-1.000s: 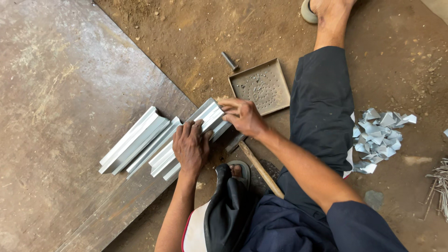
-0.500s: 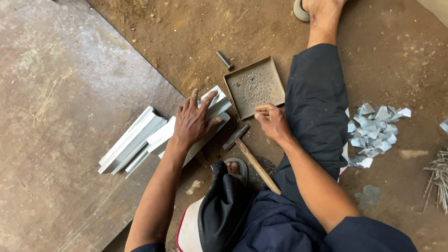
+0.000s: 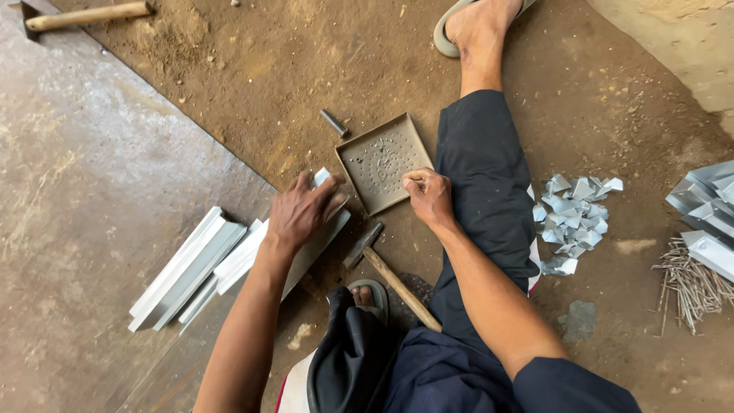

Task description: The person sits on the ground and forms metal strips by hand, placing each strip on a flat metal plate and hammering its edge with a hammer to bend it, then stacks the formed strip with finished pieces and picks up the next strip. Scrap offcuts and a perforated tray sit beside the work area.

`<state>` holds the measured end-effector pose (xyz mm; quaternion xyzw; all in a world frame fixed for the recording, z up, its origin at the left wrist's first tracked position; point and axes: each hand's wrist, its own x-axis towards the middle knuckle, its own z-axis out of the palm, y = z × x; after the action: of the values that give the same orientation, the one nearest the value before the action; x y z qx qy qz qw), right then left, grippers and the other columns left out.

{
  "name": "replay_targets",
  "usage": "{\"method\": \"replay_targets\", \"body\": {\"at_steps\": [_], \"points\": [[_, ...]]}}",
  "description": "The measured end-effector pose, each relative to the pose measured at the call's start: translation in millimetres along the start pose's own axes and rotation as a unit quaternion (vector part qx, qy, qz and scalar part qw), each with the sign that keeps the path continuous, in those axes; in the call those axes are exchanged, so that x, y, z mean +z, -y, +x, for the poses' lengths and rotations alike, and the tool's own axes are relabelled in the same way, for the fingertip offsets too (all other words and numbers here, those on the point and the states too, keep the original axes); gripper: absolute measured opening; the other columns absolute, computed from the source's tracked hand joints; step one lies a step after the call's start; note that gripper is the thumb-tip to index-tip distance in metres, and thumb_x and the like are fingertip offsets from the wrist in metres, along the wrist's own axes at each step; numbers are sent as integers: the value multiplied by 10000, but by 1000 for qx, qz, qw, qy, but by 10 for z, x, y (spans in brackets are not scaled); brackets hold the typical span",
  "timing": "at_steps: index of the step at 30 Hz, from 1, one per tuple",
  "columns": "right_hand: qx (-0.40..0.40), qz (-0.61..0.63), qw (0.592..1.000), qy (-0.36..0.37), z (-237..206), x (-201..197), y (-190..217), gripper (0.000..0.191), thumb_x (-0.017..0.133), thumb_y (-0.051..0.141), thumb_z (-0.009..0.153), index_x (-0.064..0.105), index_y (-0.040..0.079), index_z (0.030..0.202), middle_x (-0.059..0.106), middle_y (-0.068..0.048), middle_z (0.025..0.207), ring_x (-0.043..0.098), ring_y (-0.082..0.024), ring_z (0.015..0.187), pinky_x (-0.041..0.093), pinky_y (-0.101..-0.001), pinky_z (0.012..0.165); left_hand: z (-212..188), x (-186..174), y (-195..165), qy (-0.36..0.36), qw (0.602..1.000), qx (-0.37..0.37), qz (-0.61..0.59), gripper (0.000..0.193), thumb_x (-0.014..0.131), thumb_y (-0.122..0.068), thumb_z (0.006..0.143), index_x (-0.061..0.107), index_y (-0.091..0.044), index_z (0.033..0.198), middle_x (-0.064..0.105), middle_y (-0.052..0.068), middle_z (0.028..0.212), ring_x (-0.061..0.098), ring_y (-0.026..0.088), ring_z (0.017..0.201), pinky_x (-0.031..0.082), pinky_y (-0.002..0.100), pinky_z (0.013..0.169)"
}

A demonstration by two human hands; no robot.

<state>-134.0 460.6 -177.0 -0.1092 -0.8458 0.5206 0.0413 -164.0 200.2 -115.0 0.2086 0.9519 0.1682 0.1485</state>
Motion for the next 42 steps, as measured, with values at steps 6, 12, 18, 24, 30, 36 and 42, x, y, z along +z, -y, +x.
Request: {"method": "replay_targets", "body": {"at_steps": [6, 12, 18, 24, 30, 36, 42], "points": [[-196, -178, 963, 45, 378, 227, 132, 134, 626, 50, 886, 753, 31, 926, 747, -167, 980, 732, -335, 860, 587, -418, 767, -73, 83, 26, -22, 999, -7, 22, 337, 466, -509, 1012, 602, -362, 1283, 591, 190, 1041, 655, 406, 950, 545, 513, 687], [-204, -196, 958, 56, 571, 462, 252, 110, 643, 79, 861, 681, 51, 761, 753, -103, 906, 690, -381, 844, 540, -482, 684, 24, 168, 110, -24, 999, -15, 20, 358, 448, -540, 1021, 604, -332, 1268, 590, 197, 1041, 665, 397, 941, 545, 502, 702], [-185, -195, 963, 15, 589, 502, 153, 85, 600, 5, 837, 664, 51, 802, 725, -154, 951, 693, -317, 820, 559, -447, 702, 5, 134, 99, -30, 999, -5, 30, 380, 431, -548, 1023, 607, -317, 1270, 588, 214, 1058, 677, 398, 911, 560, 491, 671], [112, 185, 972, 96, 498, 340, 114, 90, 630, 63, 942, 667, -19, 938, 737, -130, 843, 729, -160, 724, 600, -305, 671, 102, 94, 333, 47, 996, -65, -48, 441, 373, -546, 1036, 585, -264, 1300, 580, 239, 1243, 720, 371, 880, 591, 471, 704], [111, 217, 951, 192, -29, 373, 267, 168, 710, 59, 915, 752, -39, 1046, 779, -161, 889, 761, -186, 752, 658, -332, 763, 313, 314, 969, 21, 926, 23, -377, 479, 439, -523, 1090, 649, -112, 1218, 702, 82, 1161, 646, 257, 1120, 524, 406, 979], [74, 230, 943, 230, -299, 767, 393, 142, 687, 56, 937, 727, -38, 1036, 767, -129, 953, 743, -134, 869, 611, -274, 795, 298, 512, 1093, 107, 878, -106, -455, 512, 445, -555, 1029, 639, -123, 1222, 693, -33, 1143, 576, 114, 1139, 448, 334, 1015], [-61, 74, 988, 122, -260, 1286, 492, 118, 711, 68, 938, 778, 9, 1015, 755, -120, 993, 679, -118, 712, 564, -247, 593, 272, 388, 1237, 80, 846, -91, -518, 558, 417, -578, 1032, 669, -93, 1144, 650, -19, 1038, 552, 108, 1040, 462, 313, 970]]}}
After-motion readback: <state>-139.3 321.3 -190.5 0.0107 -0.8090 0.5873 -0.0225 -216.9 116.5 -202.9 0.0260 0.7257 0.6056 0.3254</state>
